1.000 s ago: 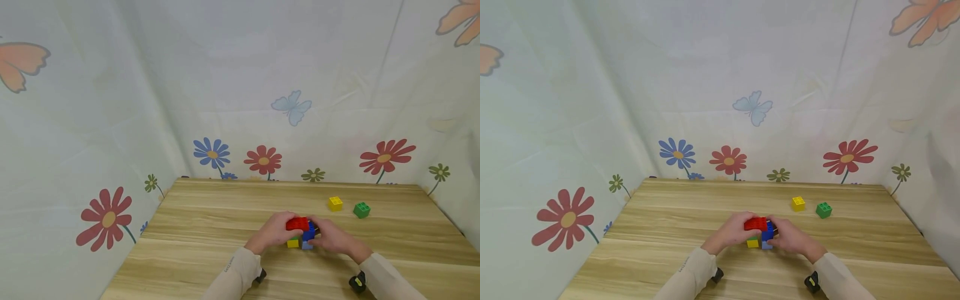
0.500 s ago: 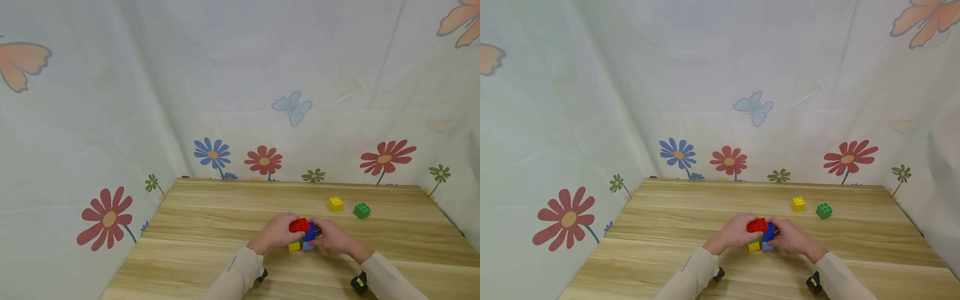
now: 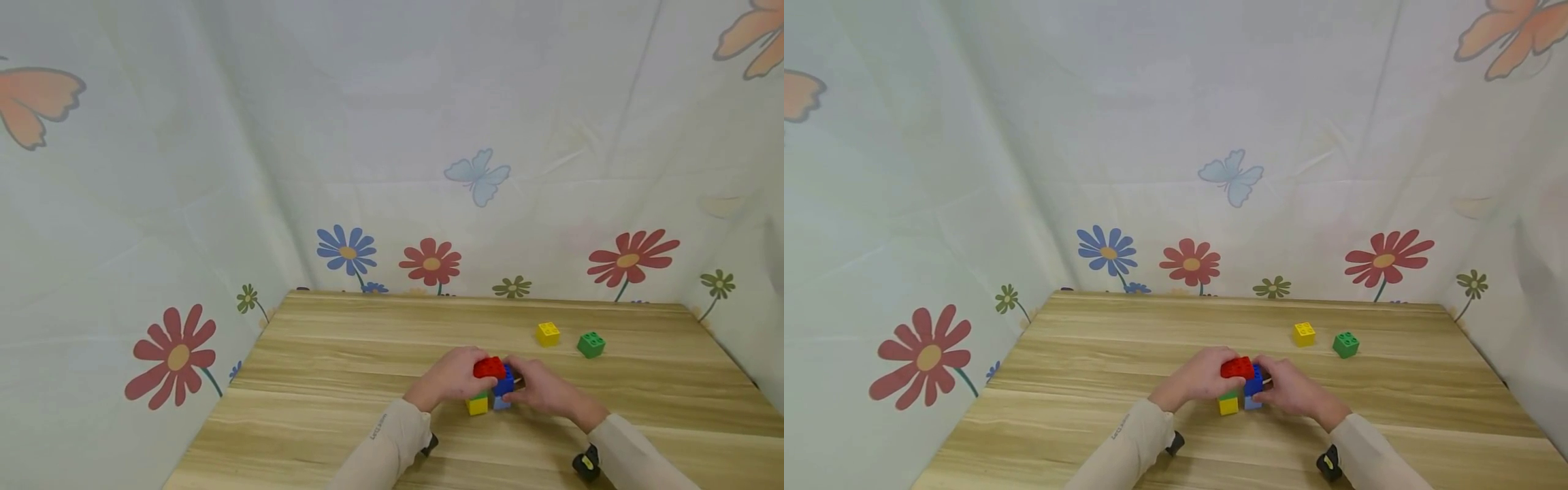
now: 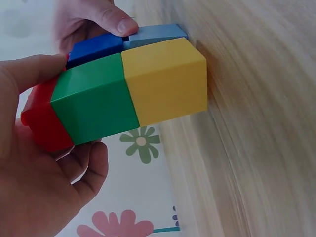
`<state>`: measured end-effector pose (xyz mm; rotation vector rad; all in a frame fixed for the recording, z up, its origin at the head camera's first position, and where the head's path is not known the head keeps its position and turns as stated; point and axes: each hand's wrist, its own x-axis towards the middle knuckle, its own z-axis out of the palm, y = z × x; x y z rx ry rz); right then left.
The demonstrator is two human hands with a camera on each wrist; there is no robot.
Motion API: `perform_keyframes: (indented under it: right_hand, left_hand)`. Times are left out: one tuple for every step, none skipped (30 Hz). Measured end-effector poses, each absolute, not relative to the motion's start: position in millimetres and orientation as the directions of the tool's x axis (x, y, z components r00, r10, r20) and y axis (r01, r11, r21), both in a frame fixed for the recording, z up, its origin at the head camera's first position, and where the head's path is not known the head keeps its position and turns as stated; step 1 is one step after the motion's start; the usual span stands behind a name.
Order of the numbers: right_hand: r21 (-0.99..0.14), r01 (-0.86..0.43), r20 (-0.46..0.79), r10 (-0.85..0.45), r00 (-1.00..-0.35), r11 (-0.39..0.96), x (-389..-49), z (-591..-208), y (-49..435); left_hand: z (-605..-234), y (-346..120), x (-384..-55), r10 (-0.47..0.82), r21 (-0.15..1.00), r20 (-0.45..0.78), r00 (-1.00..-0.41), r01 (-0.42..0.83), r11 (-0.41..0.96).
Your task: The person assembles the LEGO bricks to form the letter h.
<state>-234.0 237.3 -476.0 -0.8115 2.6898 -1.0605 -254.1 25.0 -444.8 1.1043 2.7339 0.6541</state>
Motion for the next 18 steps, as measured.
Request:
perform_keyframes:
  right_hand:
    - [-0.669, -0.438, 0.07, -0.536, -0.842, 0.601, -233.8, -476.2, 237.4]
    - [-0.671, -0.445, 0.076, -0.543, -0.837, 0.593, -233.7, -476.4, 237.6]
    - [-0.673, -0.454, 0.084, -0.55, -0.831, 0.584, -233.9, -476.9, 237.9]
    - [-0.674, -0.462, 0.09, -0.557, -0.826, 0.576, -234.3, -477.3, 238.2]
    - [-0.675, -0.472, 0.1, -0.563, -0.82, 0.568, -234.6, -477.7, 238.6]
    - [-0.674, -0.481, 0.11, -0.568, -0.816, 0.56, -235.0, -478.0, 239.1]
    - [-0.674, -0.487, 0.117, -0.571, -0.813, 0.555, -235.5, -478.5, 239.5]
    - [-0.673, -0.493, 0.124, -0.573, -0.81, 0.551, -235.9, -478.8, 239.8]
    - [-0.67, -0.495, 0.127, -0.572, -0.81, 0.553, -236.3, -479.2, 240.2]
    - [-0.674, -0.493, 0.129, -0.57, -0.811, 0.55, -236.6, -479.4, 240.4]
    - [-0.678, -0.491, 0.13, -0.568, -0.813, 0.547, -236.6, -479.3, 240.6]
    - [-0.685, -0.487, 0.131, -0.567, -0.813, 0.541, -236.9, -479.6, 240.8]
    - [-0.692, -0.48, 0.126, -0.564, -0.816, 0.539, -237.2, -479.9, 241.0]
    - [-0.701, -0.47, 0.12, -0.561, -0.819, 0.536, -237.2, -479.8, 241.1]
    - [-0.711, -0.462, 0.114, -0.56, -0.821, 0.531, -237.6, -480.2, 241.2]
    - [-0.722, -0.453, 0.109, -0.56, -0.821, 0.523, -237.8, -480.4, 241.4]
    - [-0.728, -0.446, 0.104, -0.56, -0.822, 0.521, -238.0, -480.7, 241.6]
    - [-0.731, -0.448, 0.104, -0.563, -0.82, 0.516, -238.3, -481.3, 242.0]
  left_hand:
    - [-444.3, 25.1, -253.8, 0.688, 0.43, 0.046, -0.724, 0.636, 0.641]
    - [-443.6, 25.2, -253.4, 0.691, 0.422, 0.044, -0.722, 0.64, 0.642]
    - [-442.7, 25.3, -252.9, 0.694, 0.412, 0.041, -0.719, 0.645, 0.643]
    - [-441.7, 25.5, -252.4, 0.697, 0.404, 0.038, -0.716, 0.649, 0.645]
    - [-440.7, 25.6, -251.8, 0.699, 0.396, 0.036, -0.714, 0.653, 0.646]
    - [-440.0, 25.9, -251.3, 0.701, 0.387, 0.035, -0.712, 0.657, 0.647]
    - [-439.4, 26.1, -250.6, 0.701, 0.389, 0.034, -0.712, 0.656, 0.647]
    - [-439.1, 26.2, -249.8, 0.697, 0.394, 0.03, -0.716, 0.649, 0.65]
    - [-438.9, 26.5, -249.2, 0.692, 0.399, 0.027, -0.722, 0.642, 0.655]
    - [-439.2, 26.8, -248.7, 0.689, 0.399, 0.029, -0.725, 0.64, 0.656]
    - [-439.5, 27.1, -248.4, 0.686, 0.395, 0.034, -0.726, 0.641, 0.658]
    - [-439.8, 27.3, -248.2, 0.685, 0.39, 0.038, -0.728, 0.642, 0.66]
    - [-440.2, 27.3, -248.0, 0.684, 0.387, 0.042, -0.728, 0.644, 0.66]
    - [-440.4, 27.2, -248.0, 0.686, 0.377, 0.047, -0.726, 0.649, 0.661]
    - [-440.7, 27.1, -248.2, 0.69, 0.367, 0.052, -0.722, 0.656, 0.659]
    - [-441.0, 26.9, -248.5, 0.693, 0.358, 0.057, -0.718, 0.663, 0.658]
    - [-441.0, 26.5, -248.7, 0.694, 0.359, 0.057, -0.717, 0.664, 0.656]
    - [-441.2, 26.1, -249.0, 0.695, 0.362, 0.056, -0.716, 0.664, 0.655]
